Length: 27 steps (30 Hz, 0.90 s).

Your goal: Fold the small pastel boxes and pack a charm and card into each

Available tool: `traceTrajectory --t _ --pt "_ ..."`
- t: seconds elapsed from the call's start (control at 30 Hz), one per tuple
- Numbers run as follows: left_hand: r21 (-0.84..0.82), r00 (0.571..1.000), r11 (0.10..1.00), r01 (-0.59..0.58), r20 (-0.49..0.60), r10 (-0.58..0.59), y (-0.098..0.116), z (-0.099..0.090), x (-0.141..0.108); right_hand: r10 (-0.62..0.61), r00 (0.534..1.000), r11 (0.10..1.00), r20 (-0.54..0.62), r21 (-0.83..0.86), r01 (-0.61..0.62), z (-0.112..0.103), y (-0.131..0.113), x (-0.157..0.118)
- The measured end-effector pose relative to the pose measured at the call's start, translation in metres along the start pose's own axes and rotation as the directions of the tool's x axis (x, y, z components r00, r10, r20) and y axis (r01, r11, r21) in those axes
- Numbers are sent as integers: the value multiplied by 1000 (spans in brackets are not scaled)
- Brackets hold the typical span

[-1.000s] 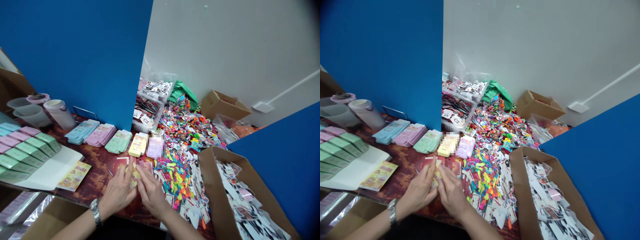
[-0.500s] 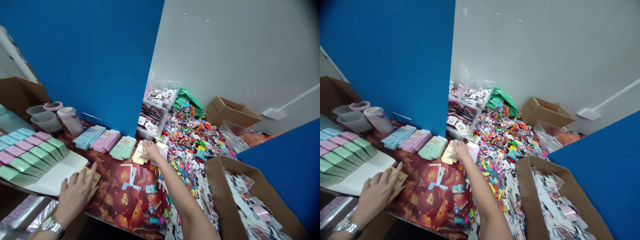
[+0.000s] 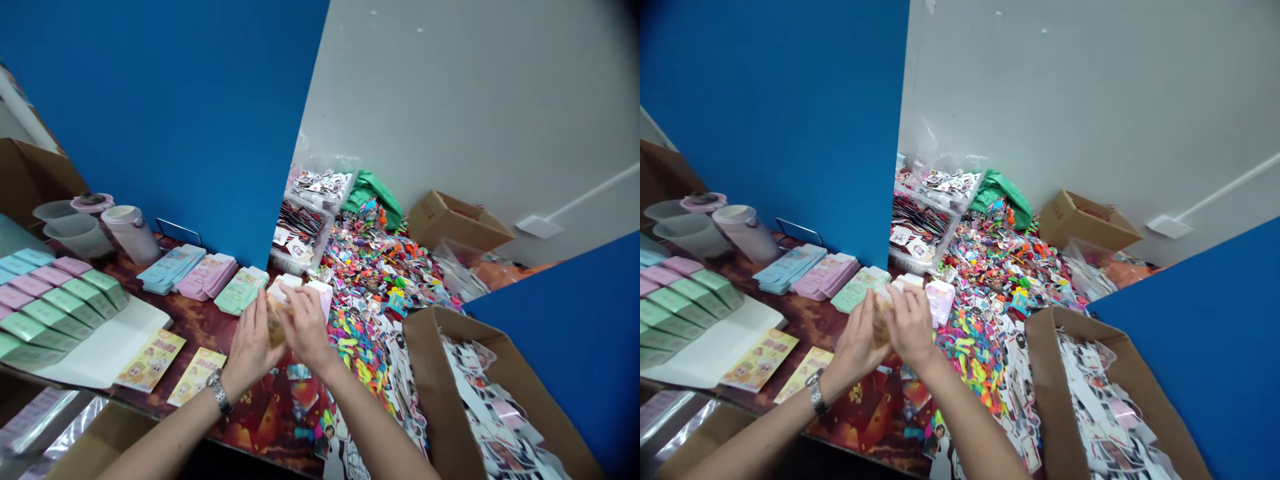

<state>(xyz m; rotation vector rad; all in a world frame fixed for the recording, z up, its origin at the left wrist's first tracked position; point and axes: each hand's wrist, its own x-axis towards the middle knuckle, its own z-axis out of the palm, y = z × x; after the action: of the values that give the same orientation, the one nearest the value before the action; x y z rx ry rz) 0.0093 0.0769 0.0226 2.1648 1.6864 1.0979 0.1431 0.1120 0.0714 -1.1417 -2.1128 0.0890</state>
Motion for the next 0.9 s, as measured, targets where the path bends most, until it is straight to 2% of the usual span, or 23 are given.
traceTrajectory --t 0.13,0.23,0.3,0.37,0.43,0.5,0.6,0.67,0.73,0.8,0.9 --pt "-120 998 992 41 -32 -45 5 6 -6 9 999 986 -38 165 -3 -20 -20 -18" --pt "-190 993 978 90 -53 -101 7 5 -11 7 988 996 -153 88 7 -24 -16 -34" --pt "-205 991 974 94 -70 -110 10 2 -12 1 984 1000 -179 12 1 -24 -12 -44" --pt "-203 997 979 38 -65 -52 12 -1 -13 30 993 998 -117 49 -25 -24 -11 -53" --pt "-188 999 981 -43 -33 38 12 -3 -14 100 995 975 -4 202 -97 -26 -12 -58" --pt "-153 991 980 -128 6 131 11 -5 -15 225 973 902 51 366 -228 -28 -14 -59" --pt "-83 977 975 -204 48 209 10 -6 -17 449 891 727 73 549 -411 -30 -13 -55" --pt "-60 973 974 -219 68 222 10 -7 -19 505 848 604 161 637 -480 -31 -11 -50" --pt "-57 973 975 -216 72 220 11 -9 -20 494 830 526 258 672 -522 -33 -10 -45" --pt "-56 978 979 -194 67 197 14 -10 -21 497 822 530 280 652 -542 -36 -11 -41" --pt "-23 983 986 -163 80 165 17 -10 -22 469 859 684 207 530 -501 -44 -16 -38"
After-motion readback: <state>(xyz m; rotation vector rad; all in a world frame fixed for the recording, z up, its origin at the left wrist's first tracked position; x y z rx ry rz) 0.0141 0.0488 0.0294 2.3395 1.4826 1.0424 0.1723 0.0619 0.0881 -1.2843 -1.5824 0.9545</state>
